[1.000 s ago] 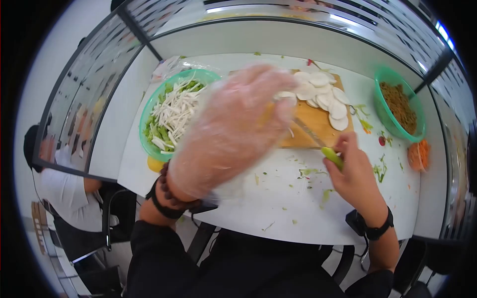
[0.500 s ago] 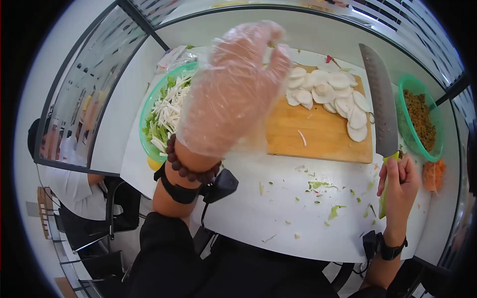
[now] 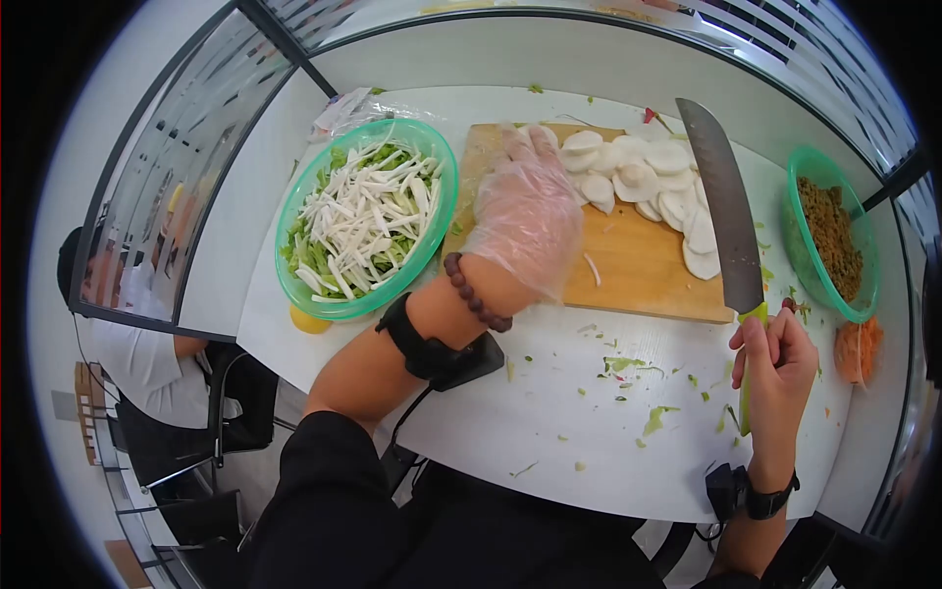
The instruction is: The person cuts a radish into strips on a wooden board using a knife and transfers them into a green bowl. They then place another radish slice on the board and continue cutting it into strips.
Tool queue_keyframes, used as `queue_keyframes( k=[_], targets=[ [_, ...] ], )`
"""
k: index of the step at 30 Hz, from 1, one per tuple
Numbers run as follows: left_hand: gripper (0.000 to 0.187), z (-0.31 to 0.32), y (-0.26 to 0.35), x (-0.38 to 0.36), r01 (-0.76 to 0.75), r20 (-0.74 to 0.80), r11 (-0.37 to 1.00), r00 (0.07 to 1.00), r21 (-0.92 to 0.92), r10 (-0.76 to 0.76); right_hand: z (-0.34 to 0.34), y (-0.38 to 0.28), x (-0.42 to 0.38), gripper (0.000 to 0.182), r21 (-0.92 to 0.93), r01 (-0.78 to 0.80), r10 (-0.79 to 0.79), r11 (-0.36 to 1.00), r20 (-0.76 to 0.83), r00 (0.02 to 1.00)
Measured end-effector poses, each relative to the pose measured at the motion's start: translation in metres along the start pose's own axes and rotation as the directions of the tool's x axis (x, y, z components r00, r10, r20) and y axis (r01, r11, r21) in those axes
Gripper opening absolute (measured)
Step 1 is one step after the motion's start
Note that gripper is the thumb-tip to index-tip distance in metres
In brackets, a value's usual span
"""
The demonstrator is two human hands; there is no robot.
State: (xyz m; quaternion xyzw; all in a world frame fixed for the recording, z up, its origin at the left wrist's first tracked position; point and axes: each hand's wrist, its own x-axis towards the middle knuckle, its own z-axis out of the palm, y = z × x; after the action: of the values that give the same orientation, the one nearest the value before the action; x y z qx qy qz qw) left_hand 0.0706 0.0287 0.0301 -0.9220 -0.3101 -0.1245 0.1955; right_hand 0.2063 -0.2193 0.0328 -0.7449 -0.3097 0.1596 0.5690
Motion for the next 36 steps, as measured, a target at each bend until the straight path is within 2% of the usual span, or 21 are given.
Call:
queue_keyframes(
  k=[1,4,7,8,10,13,16,19,22,23,26,27,29,30,31,34,35,36],
  targets=[
    [0.06,-0.003,0.001,0.0,0.006,0.097,1.0,0.995,0.029,-0.009,0.0,0.0,-0.001,0.04,0.013,0.002,-0.002,1.0,0.006,1.0],
    [0.059,0.023,-0.009,0.01,-0.056,-0.054,0.998,0.997,0.029,0.057,0.001,-0.004,-0.001,0.04,-0.02,-0.011,0.011,1.0,-0.018,1.0],
    [0.059,0.035,-0.012,0.017,-0.094,-0.056,0.995,0.994,-0.032,0.092,0.001,-0.002,-0.001,0.04,-0.005,0.009,-0.009,1.0,-0.029,1.0],
    [0.053,0.048,-0.016,0.023,-0.135,-0.243,0.988,0.963,-0.076,0.113,0.0,-0.003,-0.002,0.04,-0.015,0.01,-0.01,1.0,-0.026,1.0],
    [0.041,0.05,-0.013,0.032,0.001,0.102,0.996,0.995,-0.09,0.008,0.001,-0.006,-0.002,0.04,-0.013,-0.002,0.002,1.0,-0.032,0.999],
    [0.03,0.057,-0.019,0.03,-0.048,-0.059,0.981,0.998,-0.191,0.037,-0.001,-0.006,-0.002,0.04,-0.047,-0.014,0.014,0.999,-0.007,1.0],
    [0.026,0.057,-0.015,0.027,0.016,-0.133,0.973,0.99,-0.228,-0.047,-0.002,-0.003,-0.001,0.039,-0.088,-0.007,0.009,0.996,0.019,1.0],
    [0.026,0.057,-0.021,0.03,0.029,-0.094,0.959,0.994,-0.284,-0.058,-0.002,-0.002,-0.001,0.038,-0.088,-0.009,0.011,0.996,0.023,1.0],
    [0.025,0.042,-0.019,0.031,0.142,0.038,0.938,0.99,-0.315,-0.137,-0.002,-0.004,-0.002,0.038,-0.088,-0.001,0.001,0.996,0.0,1.0],
    [0.022,0.061,-0.024,0.03,0.016,-0.158,0.995,0.987,-0.098,-0.031,-0.001,-0.004,-0.003,0.037,-0.09,0.011,-0.013,0.996,-0.016,1.0],
    [0.017,0.047,-0.03,0.019,-0.201,-0.342,0.961,0.904,0.191,0.258,-0.002,-0.004,-0.004,0.037,-0.037,0.051,-0.052,0.998,-0.028,0.998],
    [0.015,0.034,-0.021,0.017,-0.158,-0.395,0.988,0.907,0.001,0.145,-0.002,-0.007,-0.005,0.038,-0.052,0.062,-0.063,0.997,-0.027,0.998],
    [0.016,-0.033,-0.01,0.006,-0.084,-0.202,0.922,0.979,-0.377,0.006,-0.001,-0.007,-0.006,0.038,-0.077,0.057,-0.06,0.995,-0.037,0.997],
    [0.016,-0.052,-0.006,0.001,-0.013,-0.082,0.84,0.996,-0.542,-0.037,-0.002,-0.006,-0.005,0.037,-0.097,0.053,-0.056,0.994,-0.033,0.998],
    [0.02,-0.052,-0.009,-0.002,0.036,0.044,0.724,0.999,-0.689,-0.008,-0.002,-0.005,-0.004,0.038,-0.104,0.049,-0.053,0.993,-0.035,0.998],
    [0.024,-0.041,-0.011,0.0,0.123,0.315,0.62,0.926,-0.775,0.21,-0.003,-0.004,-0.003,0.037,-0.102,0.042,-0.046,0.994,-0.037,0.998],
    [0.027,-0.039,-0.009,0.0,0.112,0.322,0.684,0.928,-0.721,0.189,-0.002,-0.004,-0.003,0.037,-0.085,0.04,-0.044,0.996,-0.042,0.998],
    [0.029,-0.037,-0.009,0.001,0.062,0.268,0.703,0.945,-0.709,0.187,-0.002,-0.004,-0.003,0.037,-0.067,0.039,-0.042,0.997,-0.047,0.998]
  ],
)
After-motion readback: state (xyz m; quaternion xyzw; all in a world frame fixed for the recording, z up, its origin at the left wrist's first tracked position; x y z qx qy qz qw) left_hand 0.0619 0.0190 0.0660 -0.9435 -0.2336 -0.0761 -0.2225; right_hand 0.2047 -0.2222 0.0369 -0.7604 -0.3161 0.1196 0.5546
